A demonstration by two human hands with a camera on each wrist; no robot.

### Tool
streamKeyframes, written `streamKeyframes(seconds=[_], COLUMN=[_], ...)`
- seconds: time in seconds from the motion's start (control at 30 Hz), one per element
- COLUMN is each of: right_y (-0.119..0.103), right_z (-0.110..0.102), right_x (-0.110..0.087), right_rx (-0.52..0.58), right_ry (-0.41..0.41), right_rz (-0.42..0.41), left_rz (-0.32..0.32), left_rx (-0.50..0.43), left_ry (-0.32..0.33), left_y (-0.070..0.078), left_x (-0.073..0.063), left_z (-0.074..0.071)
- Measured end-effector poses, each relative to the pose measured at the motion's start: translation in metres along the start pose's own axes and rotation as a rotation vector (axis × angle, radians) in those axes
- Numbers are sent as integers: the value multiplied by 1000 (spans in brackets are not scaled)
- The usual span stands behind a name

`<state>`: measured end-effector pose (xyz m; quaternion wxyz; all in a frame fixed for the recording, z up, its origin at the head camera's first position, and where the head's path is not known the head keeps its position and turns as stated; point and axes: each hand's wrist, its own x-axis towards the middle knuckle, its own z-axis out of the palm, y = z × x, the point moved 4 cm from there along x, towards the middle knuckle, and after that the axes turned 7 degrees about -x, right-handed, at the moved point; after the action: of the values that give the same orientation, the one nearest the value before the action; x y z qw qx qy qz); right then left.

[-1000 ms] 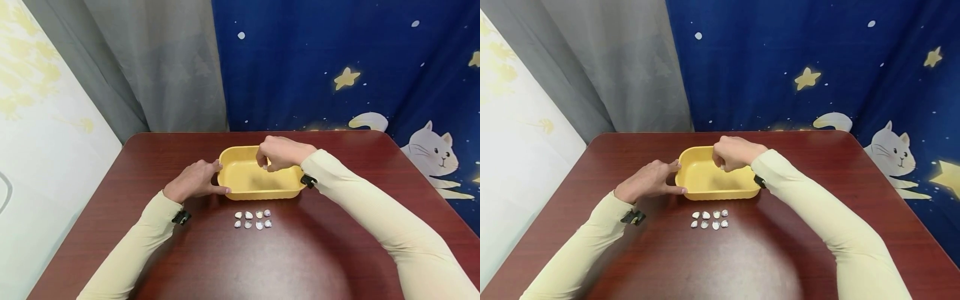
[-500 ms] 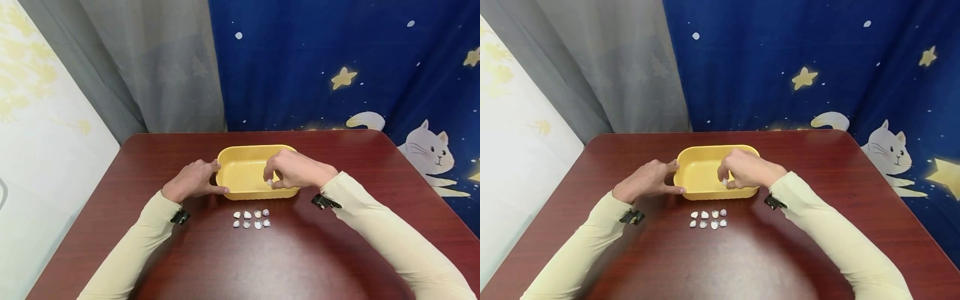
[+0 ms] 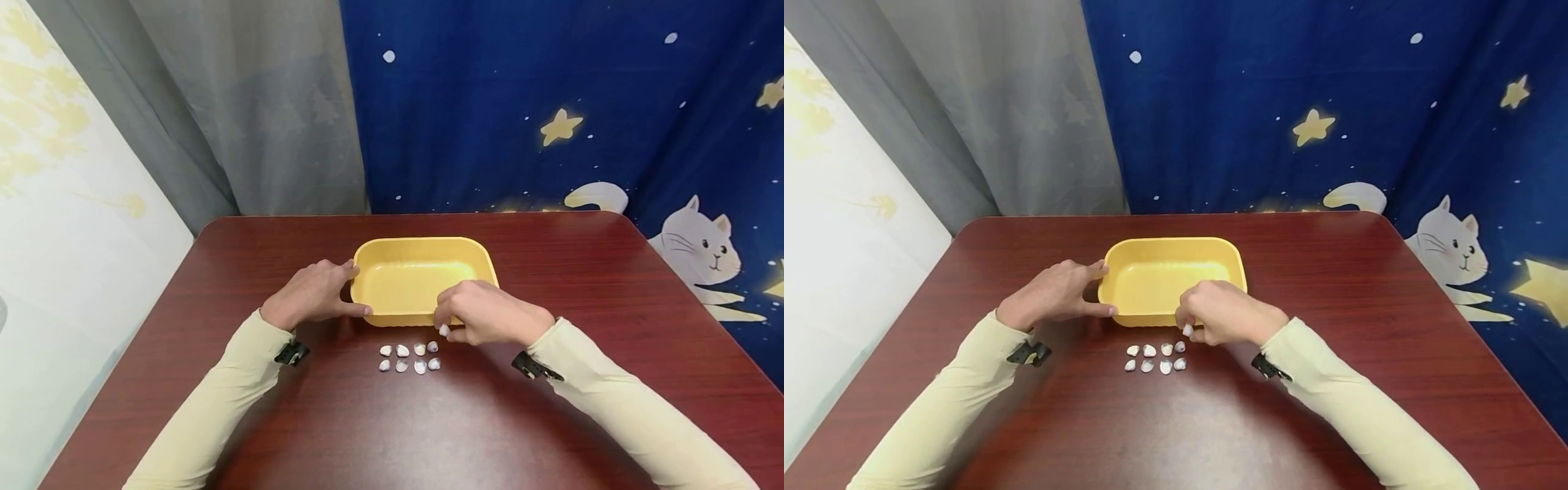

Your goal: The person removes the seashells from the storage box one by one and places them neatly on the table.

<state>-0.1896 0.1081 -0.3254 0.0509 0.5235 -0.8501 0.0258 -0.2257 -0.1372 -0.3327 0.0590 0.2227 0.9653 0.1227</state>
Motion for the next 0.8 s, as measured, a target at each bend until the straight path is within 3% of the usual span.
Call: streamKeyframes(seconds=[0.43,0.8], right_y=[-17,-18], right_z=[24,39], right_x=[-12,-15], right_rx=[-203,-191], right_ry=[32,-2], right_rz=[63,124], left_rz=[-14,-16], left_rx=[-1,1], left_ry=[-14,-9], left_y=[2,3], left_x=[0,0], left_z=[-1,-1])
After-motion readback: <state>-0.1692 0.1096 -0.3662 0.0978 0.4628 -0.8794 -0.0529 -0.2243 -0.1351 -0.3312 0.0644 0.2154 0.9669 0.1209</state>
